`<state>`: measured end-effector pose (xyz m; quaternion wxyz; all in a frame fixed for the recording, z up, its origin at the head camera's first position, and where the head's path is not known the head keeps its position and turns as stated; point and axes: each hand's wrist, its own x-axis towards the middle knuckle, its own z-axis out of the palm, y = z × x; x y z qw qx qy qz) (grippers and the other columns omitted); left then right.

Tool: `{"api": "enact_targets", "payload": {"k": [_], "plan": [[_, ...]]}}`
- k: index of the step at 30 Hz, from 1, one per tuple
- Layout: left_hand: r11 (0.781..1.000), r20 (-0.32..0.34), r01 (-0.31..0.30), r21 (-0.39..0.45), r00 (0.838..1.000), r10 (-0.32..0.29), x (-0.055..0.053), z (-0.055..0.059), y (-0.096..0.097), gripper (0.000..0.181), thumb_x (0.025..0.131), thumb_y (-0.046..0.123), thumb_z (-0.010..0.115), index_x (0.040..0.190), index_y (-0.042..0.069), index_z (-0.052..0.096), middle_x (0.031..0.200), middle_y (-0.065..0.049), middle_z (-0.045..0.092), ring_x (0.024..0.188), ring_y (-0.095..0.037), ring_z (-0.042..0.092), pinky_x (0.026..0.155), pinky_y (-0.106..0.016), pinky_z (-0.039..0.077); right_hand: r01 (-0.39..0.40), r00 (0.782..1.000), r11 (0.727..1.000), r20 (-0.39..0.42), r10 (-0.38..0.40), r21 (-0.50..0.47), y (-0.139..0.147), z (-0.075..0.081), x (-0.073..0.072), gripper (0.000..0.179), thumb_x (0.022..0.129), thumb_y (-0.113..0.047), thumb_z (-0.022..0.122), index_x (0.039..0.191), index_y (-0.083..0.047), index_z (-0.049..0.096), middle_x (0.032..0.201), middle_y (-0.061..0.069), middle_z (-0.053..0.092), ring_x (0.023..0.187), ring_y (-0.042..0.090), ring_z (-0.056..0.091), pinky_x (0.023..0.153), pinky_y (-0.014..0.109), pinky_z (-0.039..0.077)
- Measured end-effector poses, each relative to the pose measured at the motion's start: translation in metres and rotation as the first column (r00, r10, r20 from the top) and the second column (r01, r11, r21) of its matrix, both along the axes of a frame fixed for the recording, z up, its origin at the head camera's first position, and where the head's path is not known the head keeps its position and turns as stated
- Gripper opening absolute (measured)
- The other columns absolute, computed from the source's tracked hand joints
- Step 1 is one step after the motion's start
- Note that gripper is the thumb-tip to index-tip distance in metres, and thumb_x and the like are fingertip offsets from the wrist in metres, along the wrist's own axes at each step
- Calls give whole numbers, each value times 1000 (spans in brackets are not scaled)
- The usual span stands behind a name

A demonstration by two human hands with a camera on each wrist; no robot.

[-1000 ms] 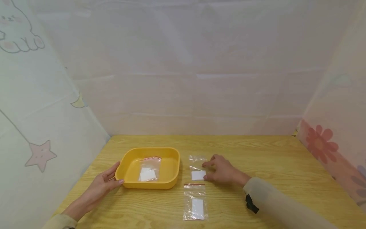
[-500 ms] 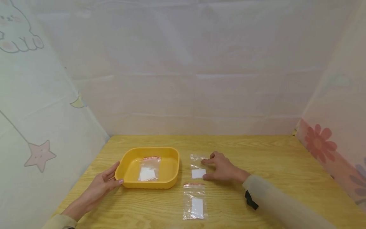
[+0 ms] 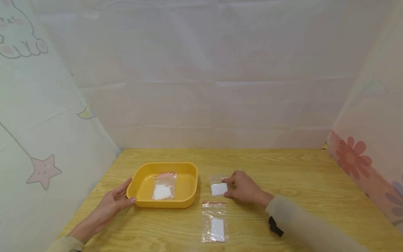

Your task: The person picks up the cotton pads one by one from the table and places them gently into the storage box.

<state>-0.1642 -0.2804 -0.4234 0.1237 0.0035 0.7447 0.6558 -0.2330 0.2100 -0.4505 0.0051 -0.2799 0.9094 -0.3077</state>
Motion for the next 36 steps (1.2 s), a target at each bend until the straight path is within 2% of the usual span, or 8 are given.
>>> {"api": "enact_targets", "payload": {"k": [7,10,15,21,23,25,29,36], "plan": [[1000,6,-9,-2,1000,9,-1,-1,0,92,102,9,71,170,10,10,174,-17,10,156,-37,21,109,-29,48,82,997,997,-5,-82,-6,-10,1,8,48,88,-19,89,131,-3,75,90,-6,70,67,7,46,57,23,44],[1000,7,-7,-12,1000,7,0,0,0,91,102,9,71,170,10,10,174,-18,10,156,-39,21,109,-31,48,72,997,996,2,-72,-52,-13,1,9,49,87,-12,89,131,0,74,86,-7,70,65,5,48,55,23,45],[1000,15,-14,-17,1000,14,0,1,1,90,102,8,71,170,10,12,174,-18,12,155,-39,23,110,-34,48,39,998,991,60,-32,-129,-14,4,9,56,86,-3,87,138,5,67,81,-6,63,71,8,53,63,24,51],[1000,6,-13,-26,1000,14,0,0,1,90,102,9,71,171,11,12,174,-17,12,155,-39,23,109,-34,50,3,983,981,181,33,-195,-14,11,6,64,86,-2,87,144,6,61,79,-1,58,68,9,48,59,22,44],[1000,4,-13,-28,1000,13,0,0,1,91,102,9,72,171,11,13,174,-17,12,155,-39,23,109,-33,50,-13,978,976,199,58,-218,-14,14,7,64,86,-3,87,144,7,61,87,5,66,65,9,45,56,22,40],[1000,5,-14,-28,1000,14,0,0,1,91,102,10,72,171,11,13,174,-17,12,155,-39,22,109,-34,50,-32,975,970,206,83,-239,-14,15,7,64,86,-3,86,143,9,60,104,15,73,64,8,44,55,21,39],[999,9,-16,-31,1000,16,2,1,1,92,101,10,73,171,11,13,174,-18,12,155,-40,22,110,-36,48,-54,964,957,236,124,-284,-15,20,8,66,88,-3,84,145,13,56,139,29,62,66,9,44,56,22,41],[999,11,-29,-33,1000,29,0,0,2,93,100,12,75,171,12,14,174,-15,14,156,-37,23,110,-34,48,-60,940,934,296,172,-352,-13,40,8,69,91,-4,81,152,10,49,151,31,51,66,10,50,62,22,48]]}}
